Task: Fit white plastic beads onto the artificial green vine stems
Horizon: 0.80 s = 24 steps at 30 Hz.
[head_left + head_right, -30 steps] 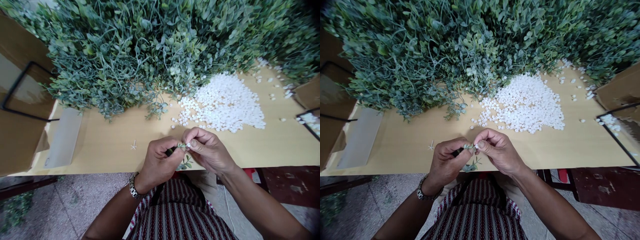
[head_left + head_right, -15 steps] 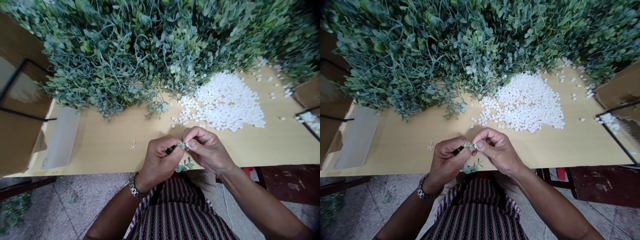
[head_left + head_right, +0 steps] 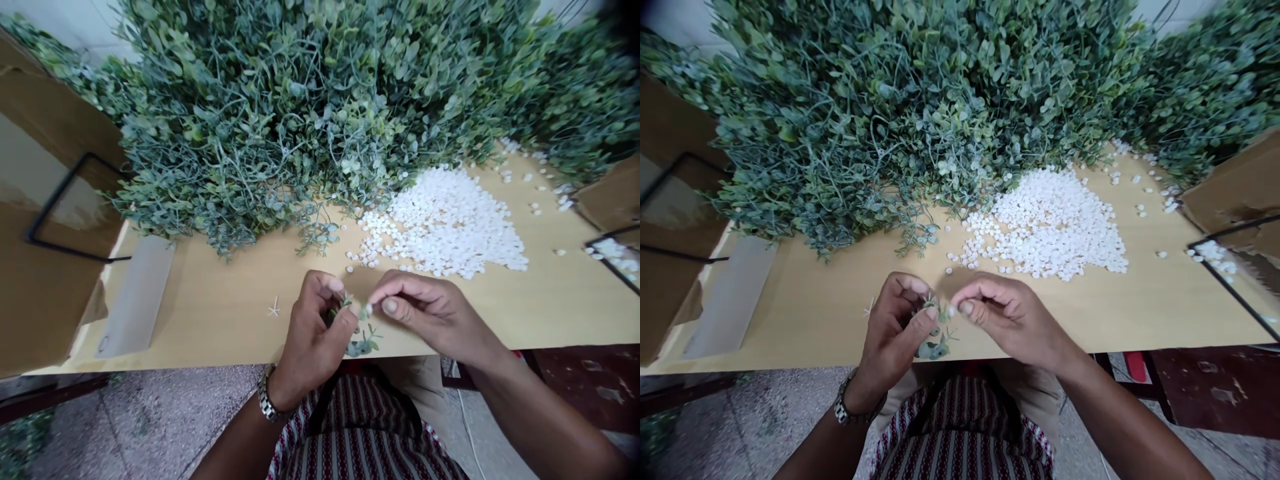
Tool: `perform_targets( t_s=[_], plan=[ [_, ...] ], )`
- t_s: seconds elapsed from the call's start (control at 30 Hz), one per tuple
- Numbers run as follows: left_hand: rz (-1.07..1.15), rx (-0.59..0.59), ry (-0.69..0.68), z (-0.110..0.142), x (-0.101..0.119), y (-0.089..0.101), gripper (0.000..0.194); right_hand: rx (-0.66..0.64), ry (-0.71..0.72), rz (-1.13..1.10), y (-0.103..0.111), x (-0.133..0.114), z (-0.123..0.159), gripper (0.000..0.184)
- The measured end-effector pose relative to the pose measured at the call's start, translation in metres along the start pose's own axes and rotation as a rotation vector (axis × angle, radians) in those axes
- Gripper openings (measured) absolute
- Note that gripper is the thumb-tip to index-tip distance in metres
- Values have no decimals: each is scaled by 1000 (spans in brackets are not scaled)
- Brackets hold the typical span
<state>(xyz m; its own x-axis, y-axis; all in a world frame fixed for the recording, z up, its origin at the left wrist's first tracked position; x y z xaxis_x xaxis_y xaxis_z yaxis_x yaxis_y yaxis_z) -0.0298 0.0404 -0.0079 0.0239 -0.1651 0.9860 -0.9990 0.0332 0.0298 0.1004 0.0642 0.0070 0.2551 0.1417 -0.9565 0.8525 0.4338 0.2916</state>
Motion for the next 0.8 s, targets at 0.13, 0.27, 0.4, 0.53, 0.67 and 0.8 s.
perform_targets(
  t_s=[0.13, 0.27, 0.4, 0.53, 0.67, 0.8],
  plan=[
    [27, 38, 24, -1, -1, 3, 15, 85, 94, 406, 13, -15, -26, 18],
    [55, 62, 52, -3, 0, 6, 8, -23, 253, 923, -17, -18, -46, 19],
    [145, 103, 47, -1, -3, 11, 13, -30, 306, 1085, -31, -17, -46, 19],
    [225, 113, 41, 0, -6, 11, 23, -18, 195, 734, -17, -19, -38, 12],
    [233, 69, 72, 1, -8, 6, 20, -35, -77, 43, -1, 1, -29, 15],
    [189, 58, 70, 1, -5, 5, 20, -41, -171, -297, -4, 13, -21, 23]
  ],
)
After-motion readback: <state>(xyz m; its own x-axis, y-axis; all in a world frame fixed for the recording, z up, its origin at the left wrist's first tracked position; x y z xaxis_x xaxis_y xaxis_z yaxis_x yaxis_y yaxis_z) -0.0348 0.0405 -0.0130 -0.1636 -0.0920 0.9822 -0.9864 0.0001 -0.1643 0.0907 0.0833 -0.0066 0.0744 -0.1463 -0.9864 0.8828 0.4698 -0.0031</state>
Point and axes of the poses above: each hand's wrist, its own z-axis away from the middle knuckle, its own y-axis out of the back of the hand, x = y × z, the point moved 9 cm from there along -z, towards the middle knuckle, and after that the axes turned 6 degrees about -y, right-handed, at the moved point
